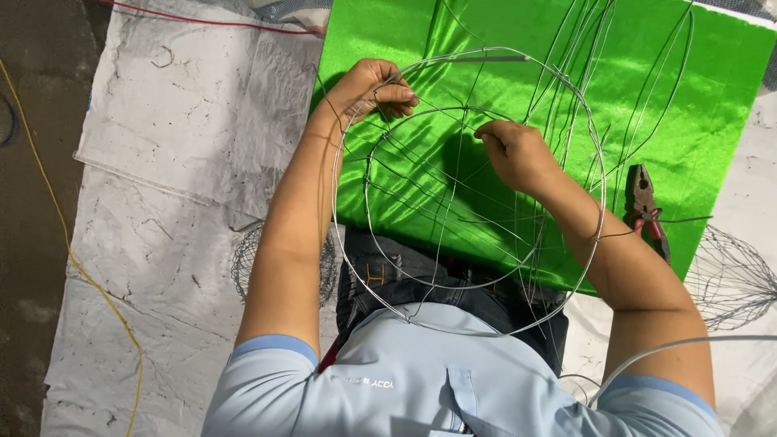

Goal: Adding and securing circular structural wires to a wireframe base using pliers.

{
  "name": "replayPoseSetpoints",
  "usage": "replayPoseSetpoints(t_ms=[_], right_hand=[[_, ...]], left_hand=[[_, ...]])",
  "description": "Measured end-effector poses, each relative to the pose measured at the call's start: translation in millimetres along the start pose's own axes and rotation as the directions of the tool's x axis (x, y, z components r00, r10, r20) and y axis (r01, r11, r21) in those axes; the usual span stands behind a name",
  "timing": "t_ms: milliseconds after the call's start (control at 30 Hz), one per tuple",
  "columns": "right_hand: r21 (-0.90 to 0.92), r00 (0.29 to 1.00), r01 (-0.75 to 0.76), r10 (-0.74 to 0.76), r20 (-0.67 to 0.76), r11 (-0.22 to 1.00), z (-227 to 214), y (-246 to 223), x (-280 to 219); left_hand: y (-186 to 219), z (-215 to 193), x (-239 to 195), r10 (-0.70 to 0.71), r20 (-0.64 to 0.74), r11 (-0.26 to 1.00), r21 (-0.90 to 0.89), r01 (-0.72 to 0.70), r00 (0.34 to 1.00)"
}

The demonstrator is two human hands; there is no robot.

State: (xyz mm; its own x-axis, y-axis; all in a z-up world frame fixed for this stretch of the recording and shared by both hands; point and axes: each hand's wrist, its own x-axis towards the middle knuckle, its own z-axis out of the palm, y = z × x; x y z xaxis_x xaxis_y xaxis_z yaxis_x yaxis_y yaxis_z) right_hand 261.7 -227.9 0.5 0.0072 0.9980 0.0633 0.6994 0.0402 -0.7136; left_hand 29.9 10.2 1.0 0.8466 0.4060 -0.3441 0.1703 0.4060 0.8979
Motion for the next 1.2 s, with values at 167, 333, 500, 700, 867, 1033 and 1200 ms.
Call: replayPoseSetpoints(t_ms=[167, 333, 500, 700, 867, 1033, 1200], right_hand=[[-0.008, 1.000, 0.006, -0.006, -0.003, 1.000, 2, 3, 2], [-0.026, 0.997, -0.060, 0.061, 0.036, 0.998, 7, 4, 4], [-0.004, 0.967, -0.212, 0.211, 0.141, 0.977, -8, -11, 2], [0.028, 0.973, -0.171, 0.164, 0.163, 0.985, -13, 11, -23], [0.065, 0.972, -0.159, 0.144, 0.188, 0.985, -15, 8, -22], [0.150, 0.932, -0.281, 0.233, 0.277, 0.948, -19, 3, -23], [0.274, 0.894, -0.349, 0.230, 0.385, 0.896, -32, -5, -33]], left_hand=[[1, 2, 1, 0.017, -0.020, 0.994, 0.108, -0.014, 1.000], [-3, 0, 3, 0.005, -0.052, 0.981, 0.193, 0.005, 0.999], [-4, -3, 3, -0.027, -0.062, 0.978, 0.203, 0.039, 0.998], [-9, -9, -1, -0.079, -0.015, 0.992, 0.098, 0.080, 0.997], [-2, 0, -5, -0.008, -0.043, 0.996, 0.089, 0.012, 0.999], [-1, 4, -3, 0.037, -0.092, 0.996, 0.081, -0.030, 0.995], [5, -8, -5, -0.229, -0.107, 0.971, 0.047, 0.235, 0.968]])
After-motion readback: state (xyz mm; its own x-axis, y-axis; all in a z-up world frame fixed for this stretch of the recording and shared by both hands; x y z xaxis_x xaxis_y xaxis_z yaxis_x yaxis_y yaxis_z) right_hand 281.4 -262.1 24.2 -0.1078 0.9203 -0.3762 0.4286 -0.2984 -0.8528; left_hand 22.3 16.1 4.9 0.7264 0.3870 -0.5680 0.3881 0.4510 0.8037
